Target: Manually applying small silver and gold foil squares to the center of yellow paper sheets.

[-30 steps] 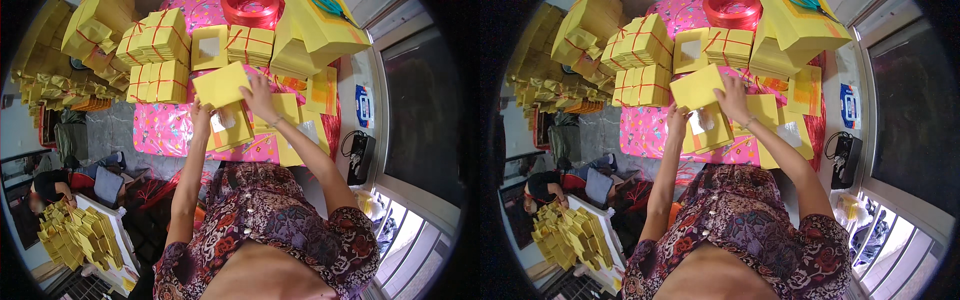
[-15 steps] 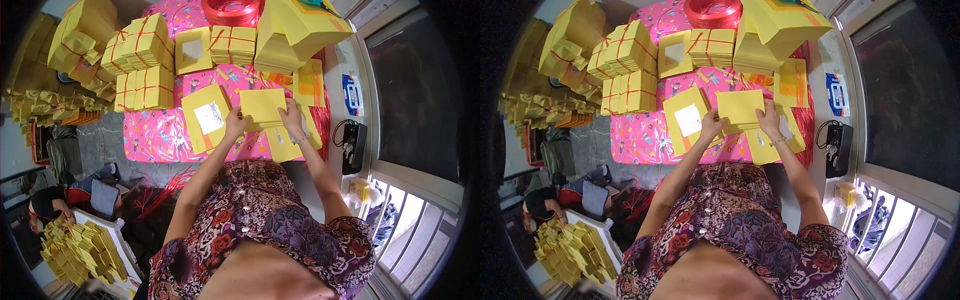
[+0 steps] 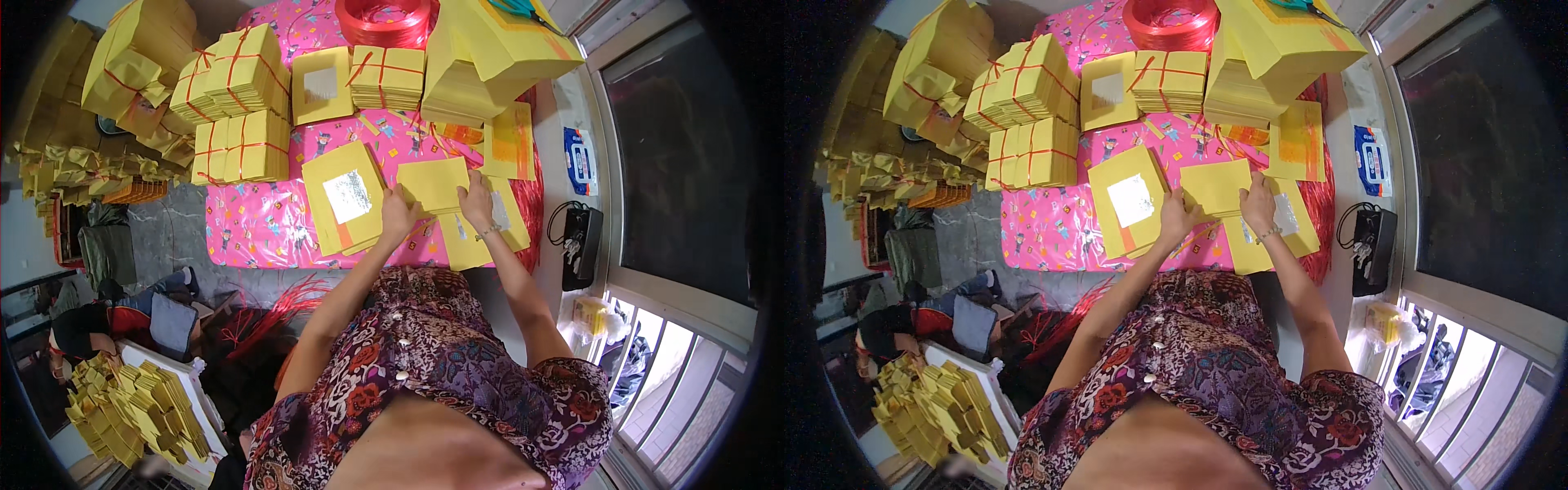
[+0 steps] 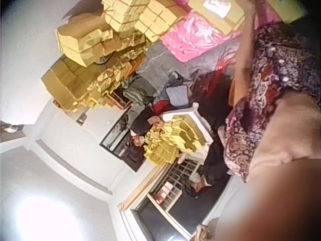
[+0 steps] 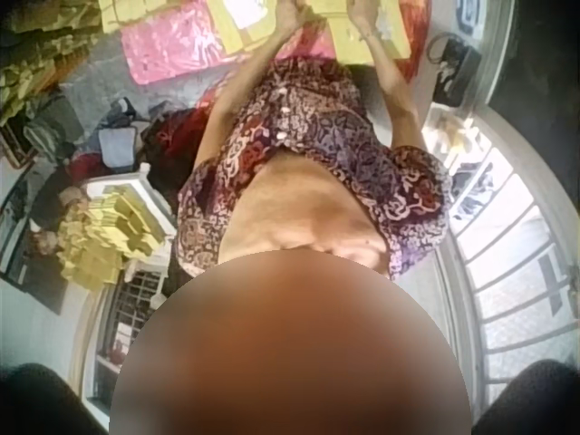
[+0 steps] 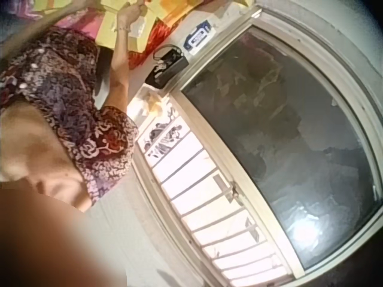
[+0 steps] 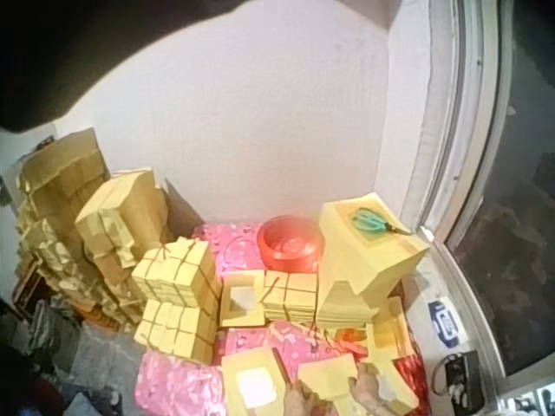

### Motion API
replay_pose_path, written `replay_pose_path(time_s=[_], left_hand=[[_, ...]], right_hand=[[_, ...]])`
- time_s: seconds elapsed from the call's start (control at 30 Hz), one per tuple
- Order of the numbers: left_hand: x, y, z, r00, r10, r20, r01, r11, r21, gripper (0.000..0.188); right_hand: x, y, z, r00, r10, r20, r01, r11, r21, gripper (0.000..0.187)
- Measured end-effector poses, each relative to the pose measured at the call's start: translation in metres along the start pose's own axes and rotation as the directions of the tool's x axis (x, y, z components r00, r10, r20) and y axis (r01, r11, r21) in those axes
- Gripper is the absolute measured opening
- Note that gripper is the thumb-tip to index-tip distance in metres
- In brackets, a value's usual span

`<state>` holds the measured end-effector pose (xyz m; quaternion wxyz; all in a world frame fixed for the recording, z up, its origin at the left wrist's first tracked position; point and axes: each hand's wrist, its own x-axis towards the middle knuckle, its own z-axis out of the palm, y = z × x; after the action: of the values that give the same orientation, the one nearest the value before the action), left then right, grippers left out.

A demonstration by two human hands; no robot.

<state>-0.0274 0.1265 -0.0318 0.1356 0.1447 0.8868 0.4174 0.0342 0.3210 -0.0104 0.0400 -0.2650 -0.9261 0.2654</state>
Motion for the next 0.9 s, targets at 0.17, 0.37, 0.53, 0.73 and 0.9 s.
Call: replay_pose_path(time_s=[0.17,0.37,0.53,0.73,0.9], left_hand=[[-0.005,0.013,-0.007,0.985,0.107,-0.135,-0.115,0.992,-0.054,0.065],[-0.004,0.012,-0.011,0.875,0.449,0.182,-0.475,0.87,0.134,0.04],[-0.004,0.005,-0.003,0.865,0.474,0.163,-0.495,0.859,0.132,0.046],[-0.004,0.016,-0.035,0.875,0.379,0.3,-0.38,0.923,-0.056,0.032],[-0.028,-0.019,-0.084,0.942,0.336,0.022,-0.332,0.936,-0.116,0.031]], right_hand=[[-0.004,0.0,0.005,0.999,0.042,-0.012,-0.042,0.996,-0.073,0.045],[-0.008,-0.033,-0.012,0.994,-0.095,-0.056,0.088,0.99,-0.113,0.042],[-0.02,-0.026,0.005,0.966,-0.197,0.17,0.208,0.977,-0.05,0.042],[-0.017,-0.023,-0.002,0.959,-0.28,0.048,0.283,0.955,-0.088,0.032],[-0.01,-0.067,-0.028,0.919,-0.391,-0.051,0.389,0.92,-0.038,0.022]])
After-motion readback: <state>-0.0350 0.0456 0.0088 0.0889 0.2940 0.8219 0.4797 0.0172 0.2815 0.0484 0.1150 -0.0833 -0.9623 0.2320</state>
